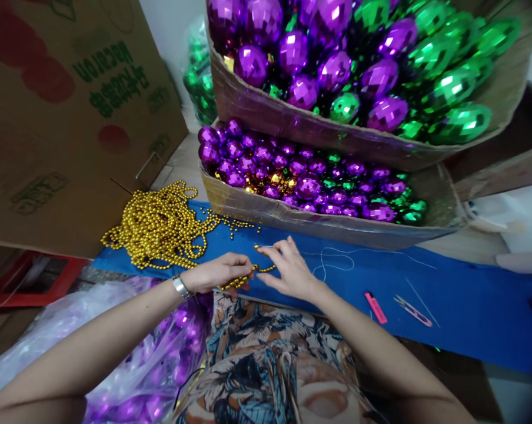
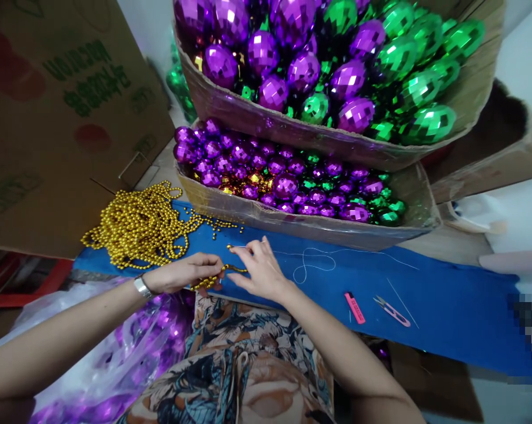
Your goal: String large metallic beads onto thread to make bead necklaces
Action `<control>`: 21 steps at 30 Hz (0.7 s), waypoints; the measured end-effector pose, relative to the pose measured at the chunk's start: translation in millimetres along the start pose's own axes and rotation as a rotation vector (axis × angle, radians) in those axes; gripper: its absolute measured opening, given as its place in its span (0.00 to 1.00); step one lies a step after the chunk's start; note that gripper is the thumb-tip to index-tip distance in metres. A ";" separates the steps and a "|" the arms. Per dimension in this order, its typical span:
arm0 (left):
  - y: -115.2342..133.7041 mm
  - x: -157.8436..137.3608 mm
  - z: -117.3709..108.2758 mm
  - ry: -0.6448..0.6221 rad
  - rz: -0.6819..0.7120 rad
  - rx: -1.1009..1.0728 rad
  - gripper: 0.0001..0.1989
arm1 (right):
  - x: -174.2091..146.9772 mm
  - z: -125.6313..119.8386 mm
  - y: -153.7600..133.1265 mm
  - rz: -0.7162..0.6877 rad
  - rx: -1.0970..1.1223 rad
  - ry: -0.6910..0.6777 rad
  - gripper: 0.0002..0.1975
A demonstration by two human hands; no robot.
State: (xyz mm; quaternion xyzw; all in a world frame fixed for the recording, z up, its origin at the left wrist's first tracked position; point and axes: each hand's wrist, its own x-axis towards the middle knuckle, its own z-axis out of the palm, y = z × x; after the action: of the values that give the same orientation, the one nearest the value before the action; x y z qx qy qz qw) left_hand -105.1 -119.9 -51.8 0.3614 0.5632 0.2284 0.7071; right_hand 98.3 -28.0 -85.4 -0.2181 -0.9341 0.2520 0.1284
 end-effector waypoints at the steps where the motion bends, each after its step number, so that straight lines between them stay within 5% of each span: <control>1: 1.5 -0.6 -0.5 0.005 0.013 0.046 0.20 | 4.7 4.5 -1.6 -0.021 0.040 -0.049 0.23; 7: -4.5 -8.8 -6.4 0.092 0.186 0.427 0.17 | 12.2 15.7 -6.1 -0.087 0.106 -0.095 0.10; 12: -25.9 -18.9 -9.0 0.382 0.522 0.837 0.17 | 10.1 8.1 -7.1 -0.096 0.107 -0.061 0.07; 16: -34.5 -20.8 -6.0 0.475 0.430 0.872 0.06 | 11.1 0.9 -1.2 -0.079 0.124 -0.055 0.08; 21: -36.7 -16.0 -10.9 0.464 0.373 0.812 0.10 | 12.4 -3.8 2.8 -0.055 0.086 -0.013 0.09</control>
State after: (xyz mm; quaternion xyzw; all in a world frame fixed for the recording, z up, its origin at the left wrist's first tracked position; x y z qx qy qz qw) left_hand -122.9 -152.0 -71.0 0.6415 0.6749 0.1879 0.3126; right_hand 89.7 -18.5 -82.0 -0.1851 -0.9288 0.2896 0.1386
